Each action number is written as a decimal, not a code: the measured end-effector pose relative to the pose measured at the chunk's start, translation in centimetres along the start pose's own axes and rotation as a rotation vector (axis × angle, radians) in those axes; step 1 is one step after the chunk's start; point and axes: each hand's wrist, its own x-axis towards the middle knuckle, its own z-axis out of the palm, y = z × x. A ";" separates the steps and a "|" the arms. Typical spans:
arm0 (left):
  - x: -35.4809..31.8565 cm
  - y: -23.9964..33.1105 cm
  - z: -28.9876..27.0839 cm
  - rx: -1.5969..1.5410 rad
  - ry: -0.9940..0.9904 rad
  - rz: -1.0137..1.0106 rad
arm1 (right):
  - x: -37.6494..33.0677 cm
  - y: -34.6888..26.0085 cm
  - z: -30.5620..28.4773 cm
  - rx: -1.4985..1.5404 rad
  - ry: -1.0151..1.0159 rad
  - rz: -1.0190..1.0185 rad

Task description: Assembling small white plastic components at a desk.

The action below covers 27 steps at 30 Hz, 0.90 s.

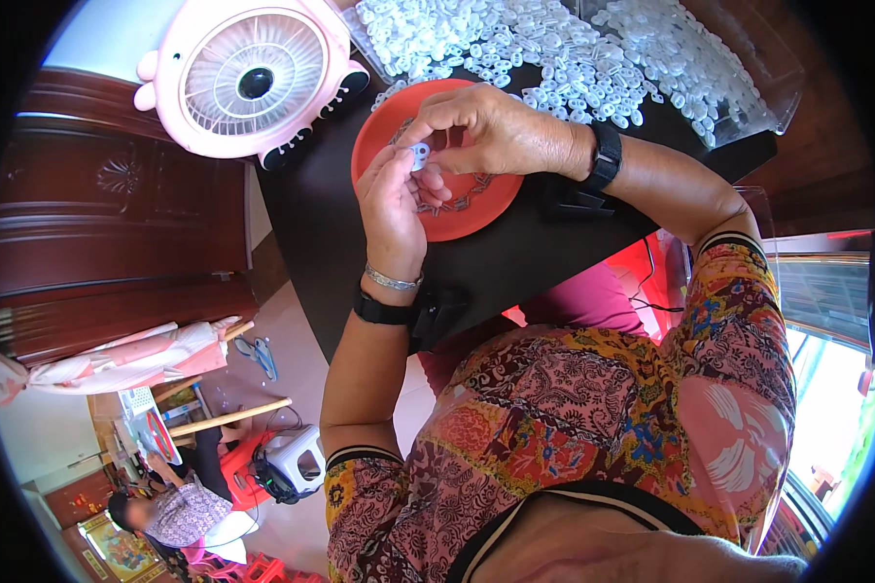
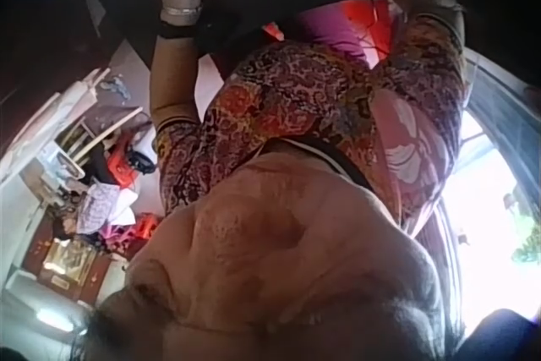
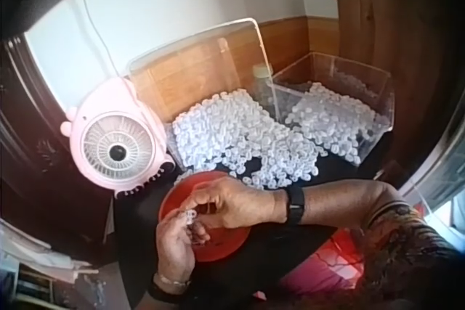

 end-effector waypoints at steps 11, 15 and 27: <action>-0.3 -0.3 -0.6 0.083 0.067 0.028 | 0.6 0.6 2.1 -0.363 0.146 -0.170; -0.3 0.1 -0.9 0.047 0.076 0.044 | 0.8 0.2 2.5 -0.424 0.166 -0.226; -0.7 -0.1 0.9 -0.018 0.075 0.115 | -0.5 -0.6 0.5 -0.320 0.102 -0.189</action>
